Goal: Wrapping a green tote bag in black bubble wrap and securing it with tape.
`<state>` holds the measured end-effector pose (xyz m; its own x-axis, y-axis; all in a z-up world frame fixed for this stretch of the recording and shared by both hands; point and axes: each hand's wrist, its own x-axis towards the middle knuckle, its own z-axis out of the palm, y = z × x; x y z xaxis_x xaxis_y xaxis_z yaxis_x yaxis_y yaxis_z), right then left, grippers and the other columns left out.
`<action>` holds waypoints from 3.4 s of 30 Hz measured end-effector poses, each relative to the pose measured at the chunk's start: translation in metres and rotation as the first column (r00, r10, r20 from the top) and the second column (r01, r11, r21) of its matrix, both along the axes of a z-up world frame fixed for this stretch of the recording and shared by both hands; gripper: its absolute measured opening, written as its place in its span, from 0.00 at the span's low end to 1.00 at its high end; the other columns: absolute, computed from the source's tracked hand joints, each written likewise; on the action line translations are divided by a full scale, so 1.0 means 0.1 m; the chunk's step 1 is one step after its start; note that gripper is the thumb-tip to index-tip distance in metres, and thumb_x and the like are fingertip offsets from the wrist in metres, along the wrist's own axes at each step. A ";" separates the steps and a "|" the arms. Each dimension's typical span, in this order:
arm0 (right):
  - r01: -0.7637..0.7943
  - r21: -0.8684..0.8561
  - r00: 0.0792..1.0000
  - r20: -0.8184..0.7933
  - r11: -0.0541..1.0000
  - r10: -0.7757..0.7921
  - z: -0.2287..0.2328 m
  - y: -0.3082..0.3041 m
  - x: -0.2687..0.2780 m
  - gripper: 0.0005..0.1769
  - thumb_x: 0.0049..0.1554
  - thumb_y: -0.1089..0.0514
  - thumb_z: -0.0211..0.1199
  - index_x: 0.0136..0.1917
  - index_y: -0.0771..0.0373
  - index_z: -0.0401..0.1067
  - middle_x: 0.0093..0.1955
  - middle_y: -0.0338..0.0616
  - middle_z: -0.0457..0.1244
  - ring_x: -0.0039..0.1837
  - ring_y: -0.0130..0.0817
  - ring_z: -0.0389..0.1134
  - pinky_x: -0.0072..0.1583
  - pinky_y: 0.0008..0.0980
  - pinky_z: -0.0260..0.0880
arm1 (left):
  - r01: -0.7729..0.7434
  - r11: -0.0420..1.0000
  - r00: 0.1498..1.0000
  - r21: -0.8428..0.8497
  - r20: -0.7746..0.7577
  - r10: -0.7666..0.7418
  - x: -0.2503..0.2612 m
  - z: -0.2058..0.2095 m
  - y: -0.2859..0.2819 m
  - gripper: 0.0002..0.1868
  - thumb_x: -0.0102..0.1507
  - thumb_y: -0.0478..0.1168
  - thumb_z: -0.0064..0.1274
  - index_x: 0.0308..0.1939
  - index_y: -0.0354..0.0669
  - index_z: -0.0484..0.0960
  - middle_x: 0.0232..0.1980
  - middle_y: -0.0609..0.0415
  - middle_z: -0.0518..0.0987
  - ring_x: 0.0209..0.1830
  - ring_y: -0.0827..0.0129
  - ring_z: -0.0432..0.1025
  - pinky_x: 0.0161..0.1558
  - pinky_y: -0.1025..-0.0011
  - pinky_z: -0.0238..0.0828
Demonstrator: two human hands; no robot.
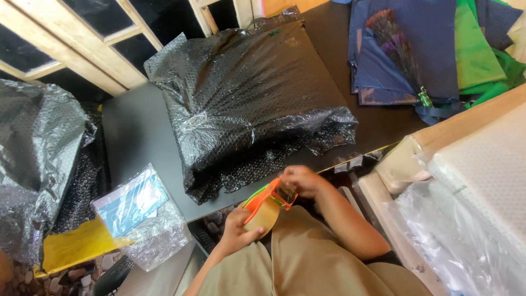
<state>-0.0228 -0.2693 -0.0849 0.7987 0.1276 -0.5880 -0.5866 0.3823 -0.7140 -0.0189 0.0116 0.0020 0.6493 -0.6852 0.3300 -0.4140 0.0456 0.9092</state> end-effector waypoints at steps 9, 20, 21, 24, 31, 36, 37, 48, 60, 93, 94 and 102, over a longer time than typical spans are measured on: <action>0.160 0.473 0.987 -0.081 0.867 -0.138 -0.57 0.12 -0.44 0.07 0.56 0.62 0.66 0.42 0.65 0.70 0.39 0.54 0.66 0.40 0.45 0.69 0.39 0.44 0.73 | -0.039 0.999 0.978 -0.028 0.205 0.044 -0.05 -0.11 -0.09 0.26 0.63 0.51 0.60 0.23 0.44 0.62 0.23 0.58 0.50 0.24 0.67 0.43 0.48 0.67 0.62; 0.108 -0.573 0.982 -0.064 0.812 -0.176 0.25 -0.44 -0.57 0.10 0.58 0.53 0.68 0.39 0.55 0.70 0.39 0.40 0.73 0.40 0.27 0.71 0.48 0.26 0.71 | -0.051 0.993 0.949 -0.108 0.305 0.082 -0.07 0.09 -0.28 0.21 0.64 0.49 0.57 0.25 0.38 0.69 0.22 0.56 0.60 0.21 0.68 0.53 0.59 0.55 0.65; 0.111 -0.574 0.982 -0.062 0.811 -0.178 0.15 -0.60 -0.58 0.10 0.58 0.53 0.68 0.39 0.55 0.70 0.39 0.40 0.73 0.40 0.27 0.71 0.48 0.26 0.71 | -0.049 0.993 0.949 -0.109 0.306 0.081 -0.06 0.07 -0.31 0.21 0.64 0.49 0.57 0.25 0.38 0.69 0.22 0.56 0.60 0.21 0.68 0.53 0.59 0.55 0.65; 0.228 -0.572 0.972 0.184 0.788 -0.147 -0.20 -1.00 -0.62 0.11 0.51 0.61 0.74 0.48 0.61 0.78 0.37 0.50 0.72 0.35 0.33 0.72 0.41 0.26 0.73 | -0.063 0.993 0.953 -0.097 0.288 0.088 -0.10 0.02 -0.34 0.21 0.63 0.49 0.58 0.25 0.39 0.69 0.22 0.56 0.60 0.22 0.68 0.53 0.58 0.56 0.65; 0.024 -0.764 0.954 0.210 0.645 0.212 -0.54 -1.48 -0.23 0.09 0.48 0.60 0.76 0.44 0.57 0.82 0.40 0.45 0.67 0.36 0.34 0.74 0.40 0.25 0.77 | -0.145 0.988 0.961 -0.061 0.231 0.155 -0.21 -0.11 -0.40 0.22 0.63 0.48 0.59 0.24 0.40 0.67 0.22 0.57 0.59 0.23 0.69 0.52 0.56 0.58 0.66; -0.159 -0.908 0.886 0.042 0.387 0.463 -0.77 -1.43 -0.01 0.06 0.50 0.53 0.75 0.43 0.50 0.84 0.41 0.45 0.69 0.49 0.44 0.75 0.53 0.39 0.77 | -0.221 0.975 0.955 -0.025 0.195 0.222 -0.28 -0.19 -0.35 0.22 0.62 0.47 0.60 0.23 0.41 0.66 0.22 0.58 0.59 0.24 0.70 0.52 0.55 0.59 0.66; -0.203 -0.930 0.875 -0.033 0.306 0.483 -0.94 -1.43 0.02 0.05 0.49 0.50 0.75 0.42 0.46 0.83 0.41 0.40 0.69 0.49 0.39 0.75 0.54 0.37 0.77 | -0.243 0.970 0.953 -0.014 0.185 0.241 -0.30 -0.20 -0.33 0.22 0.62 0.47 0.60 0.23 0.41 0.66 0.22 0.59 0.59 0.24 0.70 0.52 0.54 0.60 0.66; -0.319 -0.934 0.895 -0.240 0.163 0.377 -0.52 -1.30 0.00 0.08 0.50 0.46 0.76 0.43 0.45 0.85 0.55 0.30 0.61 0.60 0.33 0.60 0.51 0.35 0.64 | -0.389 0.921 0.917 0.030 0.111 0.384 -0.34 -0.25 -0.19 0.26 0.60 0.47 0.62 0.21 0.43 0.60 0.23 0.58 0.56 0.25 0.70 0.48 0.47 0.66 0.63; 0.081 -0.800 0.993 0.012 0.595 -0.119 0.36 -1.19 -0.10 0.15 0.55 0.56 0.70 0.57 0.52 0.81 0.59 0.37 0.72 0.63 0.32 0.73 0.70 0.35 0.67 | -0.277 0.960 0.954 0.024 0.125 0.272 -0.18 -0.19 -0.07 0.23 0.62 0.47 0.61 0.22 0.43 0.64 0.23 0.60 0.54 0.26 0.70 0.48 0.52 0.63 0.65; 0.464 -0.855 0.762 0.518 0.229 0.389 0.75 0.75 -0.52 0.05 0.62 0.66 0.60 0.43 0.63 0.66 0.47 0.45 0.64 0.49 0.43 0.64 0.50 0.37 0.67 | -0.064 0.922 0.996 0.381 0.081 0.036 0.04 -0.28 0.13 0.31 0.64 0.51 0.61 0.25 0.49 0.52 0.24 0.62 0.50 0.26 0.72 0.44 0.45 0.72 0.53; 0.432 -0.865 0.775 0.500 0.254 0.387 0.75 0.73 -0.52 0.07 0.62 0.67 0.58 0.42 0.62 0.64 0.44 0.44 0.62 0.48 0.42 0.63 0.48 0.36 0.65 | -0.078 0.911 0.996 0.404 0.074 0.053 0.03 -0.28 0.11 0.31 0.65 0.54 0.60 0.25 0.49 0.52 0.23 0.63 0.51 0.25 0.72 0.45 0.43 0.72 0.53; 0.306 -0.901 0.854 0.403 0.308 0.329 0.63 0.52 -0.60 0.07 0.64 0.64 0.52 0.42 0.60 0.61 0.44 0.44 0.62 0.47 0.41 0.62 0.46 0.37 0.63 | -0.142 0.900 0.986 0.411 0.134 0.095 -0.07 -0.28 -0.13 0.32 0.64 0.55 0.60 0.24 0.49 0.52 0.22 0.62 0.49 0.25 0.72 0.43 0.39 0.72 0.52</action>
